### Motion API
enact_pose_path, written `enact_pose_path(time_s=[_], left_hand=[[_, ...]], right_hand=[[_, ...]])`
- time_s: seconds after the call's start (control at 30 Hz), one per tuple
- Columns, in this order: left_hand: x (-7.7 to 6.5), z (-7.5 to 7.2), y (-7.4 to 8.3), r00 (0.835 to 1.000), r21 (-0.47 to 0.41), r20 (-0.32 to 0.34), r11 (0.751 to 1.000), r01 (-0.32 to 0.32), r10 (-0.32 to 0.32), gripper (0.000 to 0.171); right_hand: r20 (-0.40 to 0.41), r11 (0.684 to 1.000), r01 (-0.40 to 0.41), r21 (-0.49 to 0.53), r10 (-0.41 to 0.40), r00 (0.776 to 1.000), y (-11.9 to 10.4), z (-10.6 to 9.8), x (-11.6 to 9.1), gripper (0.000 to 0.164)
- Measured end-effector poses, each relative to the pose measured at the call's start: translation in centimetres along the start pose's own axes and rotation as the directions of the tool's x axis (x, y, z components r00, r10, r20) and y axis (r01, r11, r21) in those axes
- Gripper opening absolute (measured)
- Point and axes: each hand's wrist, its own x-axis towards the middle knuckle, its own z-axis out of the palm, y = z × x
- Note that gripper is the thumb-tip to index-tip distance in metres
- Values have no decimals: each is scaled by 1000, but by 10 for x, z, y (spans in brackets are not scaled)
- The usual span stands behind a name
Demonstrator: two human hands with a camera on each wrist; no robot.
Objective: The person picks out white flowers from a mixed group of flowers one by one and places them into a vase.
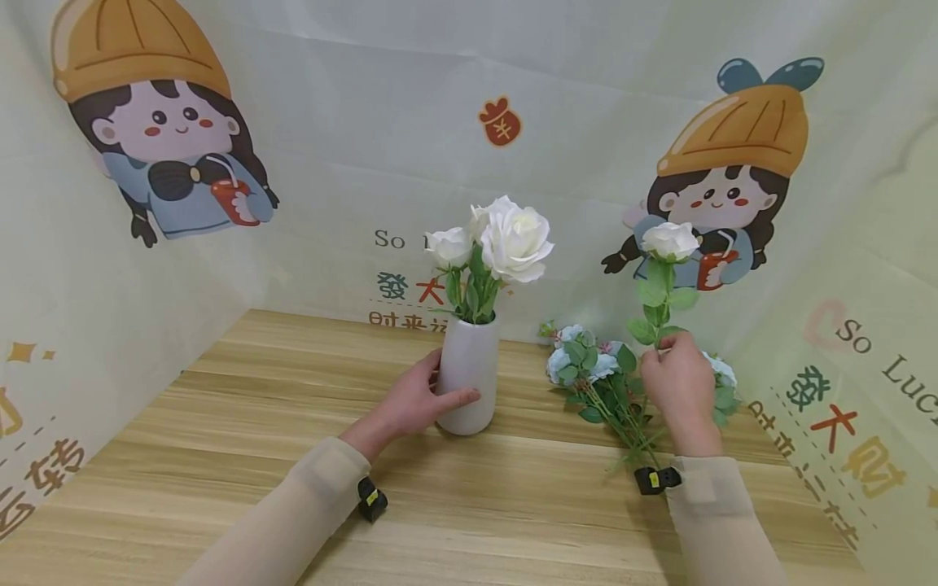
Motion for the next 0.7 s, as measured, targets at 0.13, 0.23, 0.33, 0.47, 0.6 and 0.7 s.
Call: enact_pose_path(time_s=[0.13,0.23,0.33,0.47,0.6,0.7], left_hand=[[0,0,0,1000,0,2,1000,-2,2,91],[1,0,-1,1000,-1,1,1000,-2,2,90],[1,1,-1,1000,-5,0,1000,-5,5,90],[1,1,-2,1000,-13,2,1000,-6,6,91],[1,1,-1,1000,-13,2,1000,-8,8,91],[1,1,-1,1000,-12,0,1000,-12,12,90]], right_hand=[[-24,1000,20,0,-20,1000,-2,0,-1,46],[-45,999,37,-2,-37,998,-4,0,-2,44],[-67,999,50,3,-49,997,-7,-1,-3,44],[-94,998,67,16,-65,993,-11,-2,-5,44],[-119,995,91,36,-86,989,-16,-3,-7,42],[-142,992,116,55,-108,984,-21,-3,-8,39]])
